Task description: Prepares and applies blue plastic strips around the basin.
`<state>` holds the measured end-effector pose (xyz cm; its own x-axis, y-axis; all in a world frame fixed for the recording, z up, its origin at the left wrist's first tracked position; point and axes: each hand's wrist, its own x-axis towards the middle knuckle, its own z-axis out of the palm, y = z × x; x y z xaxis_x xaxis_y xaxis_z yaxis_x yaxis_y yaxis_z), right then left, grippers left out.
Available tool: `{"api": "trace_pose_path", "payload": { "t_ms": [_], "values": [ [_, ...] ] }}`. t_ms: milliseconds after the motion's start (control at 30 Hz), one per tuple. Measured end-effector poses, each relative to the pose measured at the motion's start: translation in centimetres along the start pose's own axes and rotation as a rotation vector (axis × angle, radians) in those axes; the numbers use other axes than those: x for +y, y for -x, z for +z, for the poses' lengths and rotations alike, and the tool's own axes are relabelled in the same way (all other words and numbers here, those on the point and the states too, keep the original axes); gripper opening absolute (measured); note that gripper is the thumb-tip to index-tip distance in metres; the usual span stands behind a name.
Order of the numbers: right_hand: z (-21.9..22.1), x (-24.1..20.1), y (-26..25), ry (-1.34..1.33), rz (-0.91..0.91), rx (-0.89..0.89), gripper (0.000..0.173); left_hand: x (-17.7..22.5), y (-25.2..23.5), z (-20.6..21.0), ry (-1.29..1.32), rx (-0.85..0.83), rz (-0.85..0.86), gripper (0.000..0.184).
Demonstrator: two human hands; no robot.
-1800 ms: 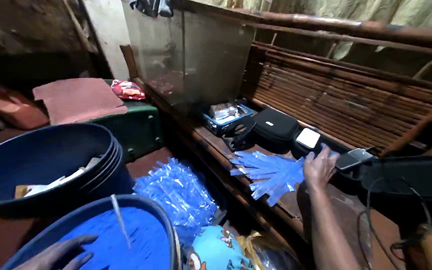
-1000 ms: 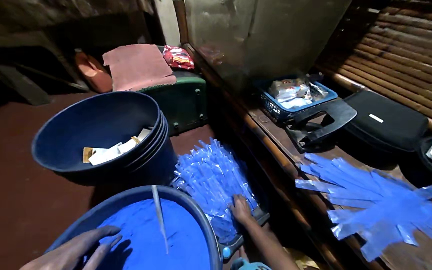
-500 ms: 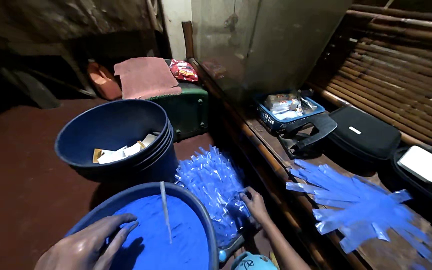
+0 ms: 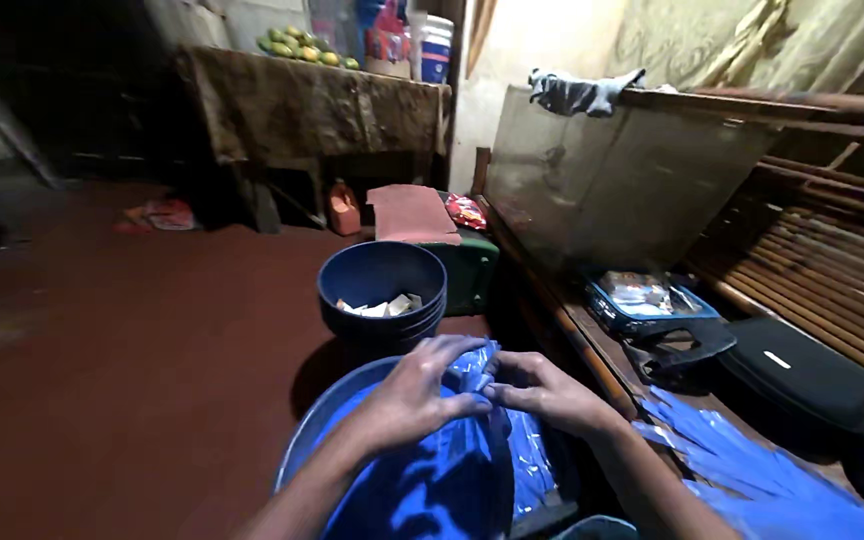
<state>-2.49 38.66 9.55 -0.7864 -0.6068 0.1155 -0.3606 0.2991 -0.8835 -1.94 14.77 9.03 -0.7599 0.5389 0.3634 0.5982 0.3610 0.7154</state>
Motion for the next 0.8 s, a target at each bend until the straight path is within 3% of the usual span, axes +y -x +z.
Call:
{"api": "trace_pose_path", "payload": {
  "t_ms": [100,267,467,533,633,800],
  "values": [
    [1.5,-1.3,-2.1,-0.056,0.031,-0.071,0.011,0.5,0.1,-0.9,0.016,-0.116,-0.081,0.061],
    [3.6,-0.1,-3.3,-0.313,0.076,0.009,0.009,-0.4,2.1,-2.1,-0.035,-0.043,-0.158,0.038],
    [6.8,2.4,-3.1,-0.707,0.158,0.036,0.036,-2.7,2.9,-1.6,-0.067,0.265,-0.076,0.023],
    [7.0,2.8,-2.9,-0.770,0.190,0.050,0.036,-3.1,3.1,-1.6,-0.061,0.359,-0.087,0.022],
    [6.6,3.6,-3.0,-0.814,0.186,0.038,0.021,-3.7,3.5,-1.8,-0.016,0.457,-0.138,0.022],
    [7.1,2.9,-3.2,-0.835,0.231,0.082,0.043,-4.4,3.9,-1.6,0.062,0.535,-0.203,0.022]
  ]
}}
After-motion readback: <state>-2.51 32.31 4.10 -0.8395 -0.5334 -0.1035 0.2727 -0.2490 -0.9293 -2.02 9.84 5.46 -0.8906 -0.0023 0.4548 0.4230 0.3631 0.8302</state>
